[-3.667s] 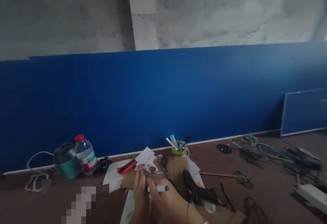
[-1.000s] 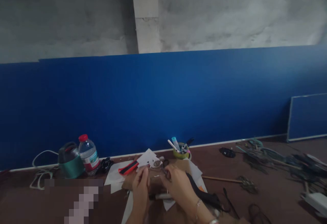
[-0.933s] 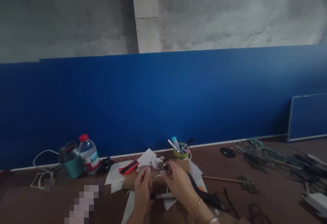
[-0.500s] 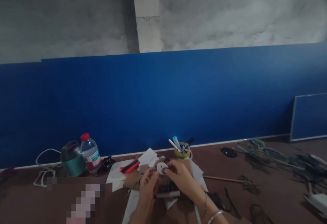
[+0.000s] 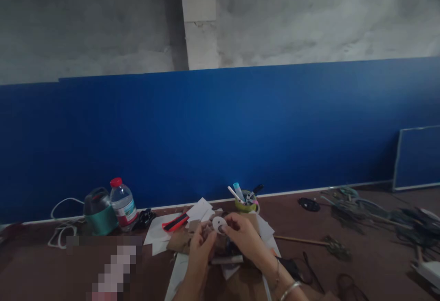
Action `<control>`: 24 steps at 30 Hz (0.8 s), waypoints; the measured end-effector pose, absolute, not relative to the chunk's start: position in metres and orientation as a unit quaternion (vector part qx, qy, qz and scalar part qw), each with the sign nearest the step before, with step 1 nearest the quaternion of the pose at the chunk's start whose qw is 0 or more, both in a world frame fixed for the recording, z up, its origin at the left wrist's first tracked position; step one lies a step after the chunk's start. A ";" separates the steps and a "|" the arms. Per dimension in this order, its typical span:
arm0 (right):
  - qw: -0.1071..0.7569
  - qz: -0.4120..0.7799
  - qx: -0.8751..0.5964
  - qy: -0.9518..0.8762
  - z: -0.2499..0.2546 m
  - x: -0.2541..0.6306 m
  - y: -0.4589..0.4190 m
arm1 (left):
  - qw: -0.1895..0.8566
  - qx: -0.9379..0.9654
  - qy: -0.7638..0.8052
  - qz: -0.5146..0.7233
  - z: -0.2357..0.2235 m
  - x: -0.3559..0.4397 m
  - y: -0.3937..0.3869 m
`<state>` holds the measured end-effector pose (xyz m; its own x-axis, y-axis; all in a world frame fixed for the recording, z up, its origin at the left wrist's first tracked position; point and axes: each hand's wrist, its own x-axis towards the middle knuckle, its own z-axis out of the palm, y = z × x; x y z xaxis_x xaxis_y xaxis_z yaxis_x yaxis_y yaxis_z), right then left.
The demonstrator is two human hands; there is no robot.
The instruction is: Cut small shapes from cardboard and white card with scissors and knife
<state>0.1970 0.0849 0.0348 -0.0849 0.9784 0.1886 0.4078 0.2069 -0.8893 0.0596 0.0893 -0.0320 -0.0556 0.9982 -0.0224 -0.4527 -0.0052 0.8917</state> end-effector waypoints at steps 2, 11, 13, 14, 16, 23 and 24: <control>0.430 0.354 -0.522 -0.645 0.036 0.197 0.085 | 0.597 0.356 0.384 0.608 -0.034 0.061 0.089; 0.428 0.344 -0.529 -0.648 0.040 0.197 0.084 | 0.593 0.364 0.394 0.600 -0.044 0.061 0.095; 0.433 0.336 -0.527 -0.650 0.039 0.197 0.084 | 0.591 0.363 0.395 0.602 -0.043 0.062 0.094; 0.434 0.331 -0.528 -0.651 0.039 0.197 0.084 | 0.590 0.364 0.391 0.605 -0.042 0.062 0.093; 0.433 0.323 -0.530 -0.654 0.038 0.197 0.084 | 0.589 0.369 0.379 0.611 -0.040 0.062 0.091; 0.434 0.319 -0.535 -0.651 0.038 0.197 0.084 | 0.593 0.367 0.387 0.604 -0.039 0.061 0.092; 0.434 0.319 -0.536 -0.650 0.038 0.197 0.084 | 0.593 0.369 0.386 0.602 -0.039 0.061 0.092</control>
<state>0.1969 0.0838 0.0380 -0.0493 0.9736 0.2230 0.4203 0.2228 -0.8796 0.0613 0.0922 -0.0389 -0.0227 0.9996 -0.0141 -0.4284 0.0030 0.9036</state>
